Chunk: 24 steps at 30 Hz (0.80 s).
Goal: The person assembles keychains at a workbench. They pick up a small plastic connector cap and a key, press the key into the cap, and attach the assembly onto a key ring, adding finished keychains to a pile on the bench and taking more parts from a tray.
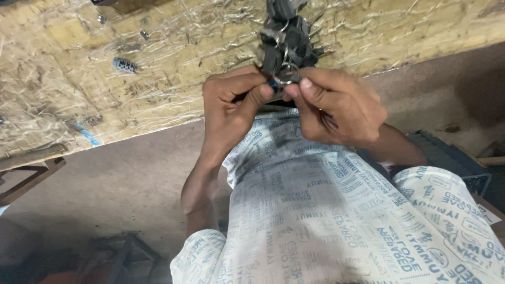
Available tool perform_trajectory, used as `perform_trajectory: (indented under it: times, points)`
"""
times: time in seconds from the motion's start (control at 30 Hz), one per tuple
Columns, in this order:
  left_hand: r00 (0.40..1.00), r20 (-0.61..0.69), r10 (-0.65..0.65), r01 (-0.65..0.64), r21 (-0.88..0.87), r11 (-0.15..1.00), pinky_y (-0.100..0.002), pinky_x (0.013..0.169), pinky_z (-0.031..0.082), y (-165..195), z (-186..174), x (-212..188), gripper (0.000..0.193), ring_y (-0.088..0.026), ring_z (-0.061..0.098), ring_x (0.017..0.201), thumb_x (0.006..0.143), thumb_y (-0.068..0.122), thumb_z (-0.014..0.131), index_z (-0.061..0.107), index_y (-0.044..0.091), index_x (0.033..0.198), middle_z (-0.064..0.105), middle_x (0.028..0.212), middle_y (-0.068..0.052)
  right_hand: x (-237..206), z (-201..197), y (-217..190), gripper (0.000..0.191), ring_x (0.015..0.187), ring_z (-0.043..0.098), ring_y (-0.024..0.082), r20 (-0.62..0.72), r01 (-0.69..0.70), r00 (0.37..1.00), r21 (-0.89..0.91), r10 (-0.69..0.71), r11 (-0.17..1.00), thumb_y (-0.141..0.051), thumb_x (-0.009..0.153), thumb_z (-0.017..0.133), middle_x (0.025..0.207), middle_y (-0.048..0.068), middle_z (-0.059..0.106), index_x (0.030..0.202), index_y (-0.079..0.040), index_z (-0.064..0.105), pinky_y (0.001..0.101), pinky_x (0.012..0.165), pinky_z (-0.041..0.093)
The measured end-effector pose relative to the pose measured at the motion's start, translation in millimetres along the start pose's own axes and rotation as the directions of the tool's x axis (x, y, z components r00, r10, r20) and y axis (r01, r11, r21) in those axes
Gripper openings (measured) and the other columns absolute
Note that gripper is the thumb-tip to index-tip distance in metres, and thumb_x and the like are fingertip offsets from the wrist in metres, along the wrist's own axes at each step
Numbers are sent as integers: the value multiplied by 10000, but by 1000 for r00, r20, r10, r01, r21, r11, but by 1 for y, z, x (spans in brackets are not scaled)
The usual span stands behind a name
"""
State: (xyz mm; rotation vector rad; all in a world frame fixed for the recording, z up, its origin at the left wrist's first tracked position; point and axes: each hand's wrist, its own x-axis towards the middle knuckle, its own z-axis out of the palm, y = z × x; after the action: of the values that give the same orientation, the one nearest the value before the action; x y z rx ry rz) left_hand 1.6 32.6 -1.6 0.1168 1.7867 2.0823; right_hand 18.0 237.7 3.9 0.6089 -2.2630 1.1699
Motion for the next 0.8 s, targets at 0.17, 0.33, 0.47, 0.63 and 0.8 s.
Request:
perform_trajectory:
  times: [0.17, 0.33, 0.47, 0.63, 0.8]
  points:
    - [958, -216, 189, -112, 325, 939, -243, 558, 448, 6, 21, -6, 100, -153, 618, 683, 1010, 15, 713, 745, -34, 1090, 701, 885, -83, 23, -2, -4, 217, 742, 749, 236, 131, -154, 982, 129, 137, 980, 115, 930, 839, 895, 243, 721, 911, 75, 627, 301, 564, 576]
    - [835, -223, 503, -173, 762, 625, -309, 645, 549, 13, 45, -22, 138, -237, 690, 832, 1046, -71, 612, 680, -31, 1159, 668, 972, -128, 11, 16, -18, 227, 684, 736, 226, -68, -253, 961, 168, 268, 953, 113, 862, 821, 825, 216, 699, 830, 69, 601, 318, 542, 562]
    - [933, -232, 274, -76, 619, 782, -305, 599, 444, 27, 34, -13, 87, -159, 589, 684, 1031, -43, 627, 700, -57, 1076, 629, 842, -121, -9, 31, -15, 243, 685, 717, 240, -44, -116, 992, 71, 119, 991, 110, 882, 840, 829, 219, 660, 936, 124, 603, 318, 530, 552]
    - [971, -201, 129, -18, 478, 878, -273, 534, 303, 53, 15, -4, 227, -100, 423, 569, 1106, 31, 597, 647, -61, 905, 490, 697, -67, -2, 15, -6, 448, 695, 664, 207, 219, -42, 976, 125, 14, 991, -156, 1010, 783, 980, 238, 673, 1194, 189, 563, 322, 493, 495]
    - [969, -203, 142, -20, 506, 862, -283, 510, 260, 54, 14, -16, 356, -116, 351, 574, 1097, 62, 621, 525, -61, 777, 441, 665, -55, 30, -12, -6, 398, 720, 692, 217, 414, 93, 910, -114, -38, 989, -248, 969, 737, 992, 168, 651, 1175, 78, 636, 329, 544, 560]
